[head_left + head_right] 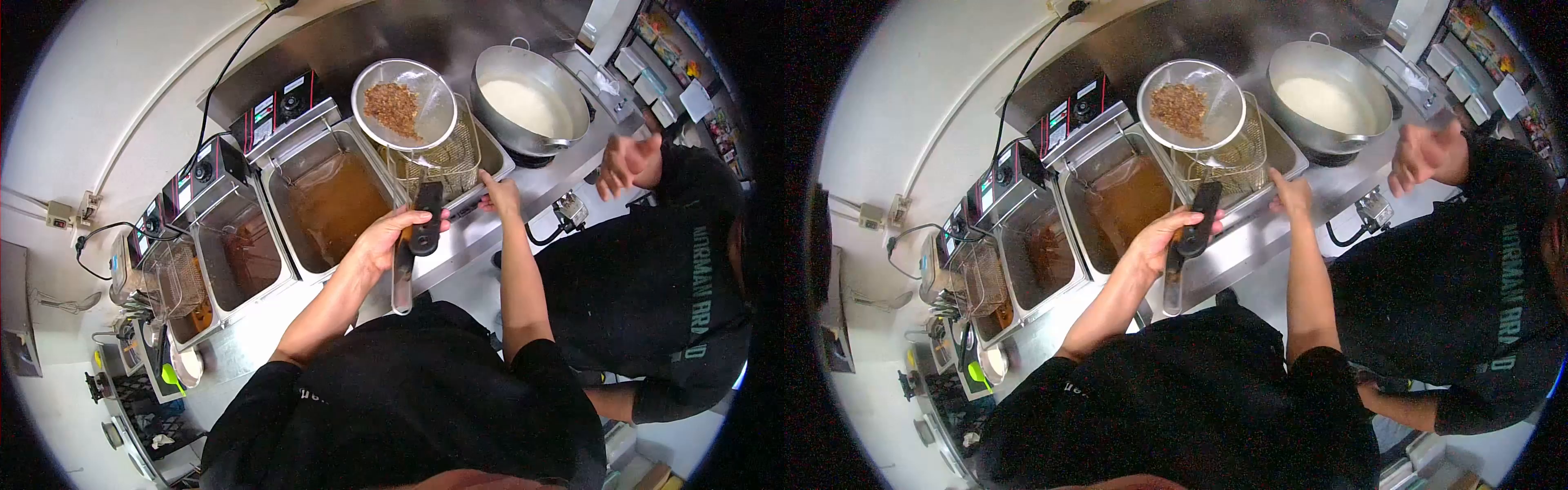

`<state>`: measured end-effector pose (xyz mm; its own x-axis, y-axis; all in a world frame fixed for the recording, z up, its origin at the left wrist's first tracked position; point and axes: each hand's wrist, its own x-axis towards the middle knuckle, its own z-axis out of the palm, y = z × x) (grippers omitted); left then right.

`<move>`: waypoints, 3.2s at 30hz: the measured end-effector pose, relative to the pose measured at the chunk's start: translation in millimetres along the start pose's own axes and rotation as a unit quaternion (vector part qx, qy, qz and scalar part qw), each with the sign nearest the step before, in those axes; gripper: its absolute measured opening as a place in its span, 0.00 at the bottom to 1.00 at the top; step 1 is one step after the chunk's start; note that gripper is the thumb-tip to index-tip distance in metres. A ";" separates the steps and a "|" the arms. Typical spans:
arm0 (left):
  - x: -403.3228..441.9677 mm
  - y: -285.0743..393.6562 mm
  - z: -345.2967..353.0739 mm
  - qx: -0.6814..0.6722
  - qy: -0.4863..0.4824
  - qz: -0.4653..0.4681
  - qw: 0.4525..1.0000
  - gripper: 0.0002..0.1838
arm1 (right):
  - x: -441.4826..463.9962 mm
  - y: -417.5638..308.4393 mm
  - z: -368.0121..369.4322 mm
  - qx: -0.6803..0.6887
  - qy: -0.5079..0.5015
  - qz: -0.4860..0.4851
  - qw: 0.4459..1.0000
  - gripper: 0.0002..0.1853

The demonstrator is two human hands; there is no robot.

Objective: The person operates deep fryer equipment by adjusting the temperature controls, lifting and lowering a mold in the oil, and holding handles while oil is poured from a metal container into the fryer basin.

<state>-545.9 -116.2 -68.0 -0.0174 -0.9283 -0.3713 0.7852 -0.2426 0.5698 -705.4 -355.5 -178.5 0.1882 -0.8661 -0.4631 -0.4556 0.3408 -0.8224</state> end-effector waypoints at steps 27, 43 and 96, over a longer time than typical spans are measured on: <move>-185.4 48.6 -3.2 -0.024 0.013 0.045 0.999 0.31 | -11.6 -35.2 46.9 0.310 0.133 -0.170 0.926 0.06; -252.7 31.0 -20.5 0.002 0.103 0.119 0.988 0.31 | -21.8 -75.0 38.8 0.295 0.118 -0.357 0.879 0.05; -216.4 27.2 -47.6 -0.058 0.030 0.078 0.995 0.24 | -257.6 -373.5 27.0 -0.242 0.113 -0.610 0.746 0.16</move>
<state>-491.3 91.5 -7.1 0.1436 -0.9330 -0.3300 0.8421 -0.0600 0.5359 -560.3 -249.7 239.1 0.5930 -0.4827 0.6445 -0.3363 -0.8757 -0.3465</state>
